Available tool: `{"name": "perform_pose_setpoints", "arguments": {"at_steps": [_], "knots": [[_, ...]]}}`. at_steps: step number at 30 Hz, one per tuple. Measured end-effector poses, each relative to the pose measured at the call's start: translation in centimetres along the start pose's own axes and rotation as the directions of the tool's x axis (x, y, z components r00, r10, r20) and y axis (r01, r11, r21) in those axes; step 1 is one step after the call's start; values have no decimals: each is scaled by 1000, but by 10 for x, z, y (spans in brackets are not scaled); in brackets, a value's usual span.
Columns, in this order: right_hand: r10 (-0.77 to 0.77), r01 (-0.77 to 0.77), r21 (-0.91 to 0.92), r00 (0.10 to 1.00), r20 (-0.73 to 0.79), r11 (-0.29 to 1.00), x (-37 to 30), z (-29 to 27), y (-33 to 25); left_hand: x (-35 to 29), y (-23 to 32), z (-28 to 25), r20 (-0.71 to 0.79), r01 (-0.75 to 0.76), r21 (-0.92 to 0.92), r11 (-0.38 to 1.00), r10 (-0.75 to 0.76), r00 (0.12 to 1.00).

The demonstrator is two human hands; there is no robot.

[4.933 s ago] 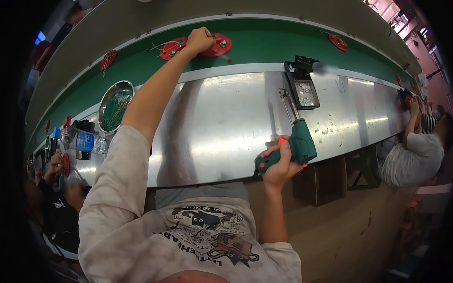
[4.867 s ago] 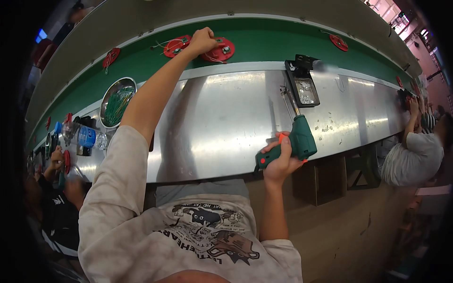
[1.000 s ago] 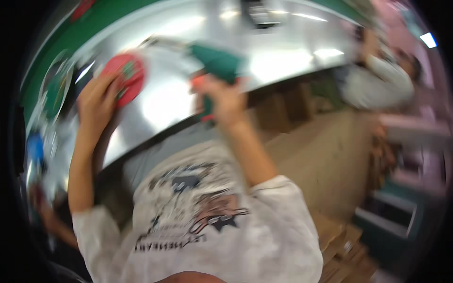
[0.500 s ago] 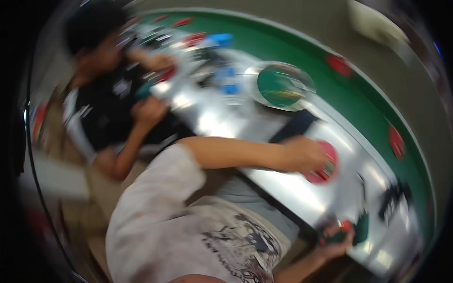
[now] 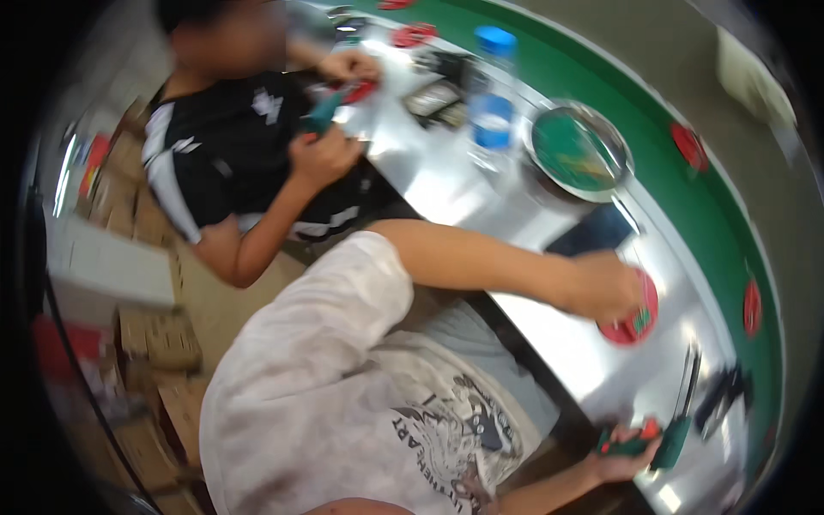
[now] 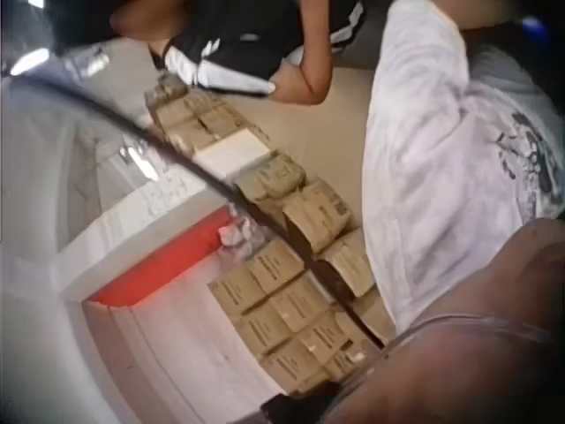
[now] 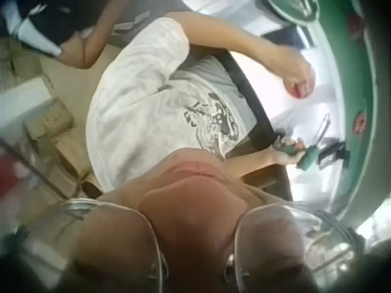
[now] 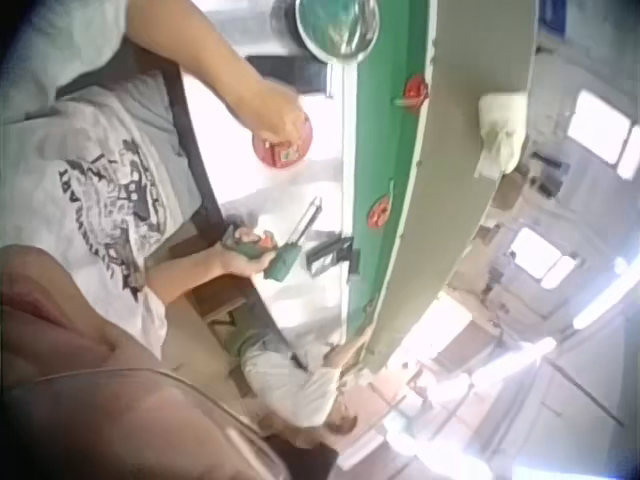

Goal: The recorder is soldering components and wires onto a circuit board at an assembly line.

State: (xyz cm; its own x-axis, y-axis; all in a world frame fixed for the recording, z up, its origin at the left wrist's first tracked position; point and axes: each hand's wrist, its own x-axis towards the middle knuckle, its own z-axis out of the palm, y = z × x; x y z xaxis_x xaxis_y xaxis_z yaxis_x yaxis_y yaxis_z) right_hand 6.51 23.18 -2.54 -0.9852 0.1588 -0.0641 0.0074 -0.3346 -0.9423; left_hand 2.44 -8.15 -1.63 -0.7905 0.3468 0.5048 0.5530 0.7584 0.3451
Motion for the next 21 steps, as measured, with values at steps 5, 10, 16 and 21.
{"name": "perform_pose_setpoints", "arguments": {"at_steps": [5, 10, 16, 21], "knots": [[108, -94, 109, 985, -131, 990, -17, 29, -11, 2, -7, -20, -149, -105, -65, 992, 94, 984], [28, -26, 59, 999, -26, 998, 5, 39, 1, 10, -23, -19, -159, 19, -162, 987, -45, 986], [14, -37, -97, 973, -229, 995, 1, 5, 3, 28, 1, -4, -119, -72, -95, 993, 60, 991], [78, -73, 92, 995, -55, 993, -4, -38, 14, 5, 5, 0, -170, -128, -190, 974, 96, 981]]}}
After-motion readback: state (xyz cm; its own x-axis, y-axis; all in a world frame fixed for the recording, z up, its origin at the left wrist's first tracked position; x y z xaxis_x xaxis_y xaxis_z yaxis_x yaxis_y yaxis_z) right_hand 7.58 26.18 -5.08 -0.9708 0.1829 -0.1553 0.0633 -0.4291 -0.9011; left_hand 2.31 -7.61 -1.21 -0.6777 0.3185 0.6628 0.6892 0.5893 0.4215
